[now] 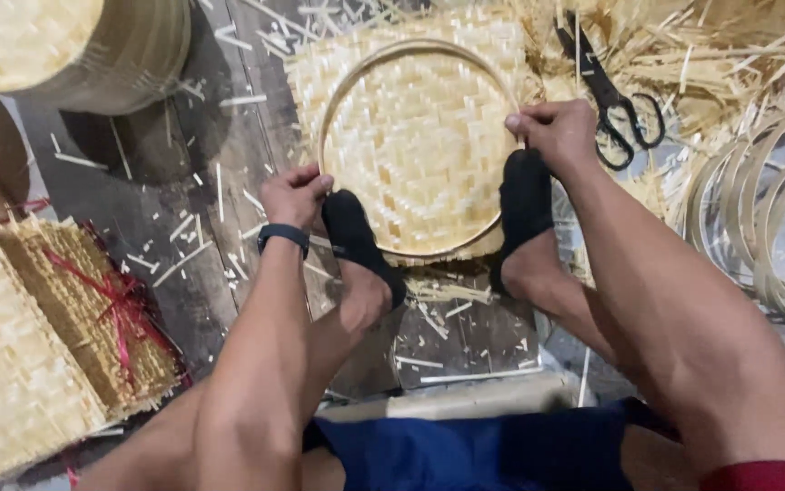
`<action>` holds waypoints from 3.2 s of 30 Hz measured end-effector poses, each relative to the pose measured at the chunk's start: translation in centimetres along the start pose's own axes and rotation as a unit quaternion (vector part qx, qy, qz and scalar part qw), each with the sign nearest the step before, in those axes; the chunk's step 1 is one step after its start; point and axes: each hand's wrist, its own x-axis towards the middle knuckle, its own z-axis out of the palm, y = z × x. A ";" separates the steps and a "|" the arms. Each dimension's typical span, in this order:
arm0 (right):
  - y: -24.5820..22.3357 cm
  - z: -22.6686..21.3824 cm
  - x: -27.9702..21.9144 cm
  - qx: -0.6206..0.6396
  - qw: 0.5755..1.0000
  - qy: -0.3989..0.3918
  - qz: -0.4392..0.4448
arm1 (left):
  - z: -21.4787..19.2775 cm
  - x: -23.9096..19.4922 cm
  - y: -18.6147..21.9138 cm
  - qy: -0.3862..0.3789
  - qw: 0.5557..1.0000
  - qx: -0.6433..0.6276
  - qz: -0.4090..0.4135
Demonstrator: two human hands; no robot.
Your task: The person sits on the floor of a bamboo workshop and trims excess woven bamboo sheet material from round steamer lids with scissors, then presses and fits the trimmed woven liner into the bamboo rim, repeating the trim-and-fit cycle on successive lids.
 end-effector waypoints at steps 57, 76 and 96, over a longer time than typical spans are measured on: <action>-7.3 7.7 3.6 -0.186 0.975 0.102 -0.074 | 15.2 14.7 10.3 -0.297 0.833 0.430 0.181; -10.9 6.2 9.1 -0.147 0.972 -0.162 0.086 | 16.5 14.7 13.1 -0.235 0.904 0.357 0.022; -21.7 13.2 11.3 -0.375 0.835 -0.371 -0.158 | 8.3 5.0 6.8 0.073 0.957 0.275 -0.049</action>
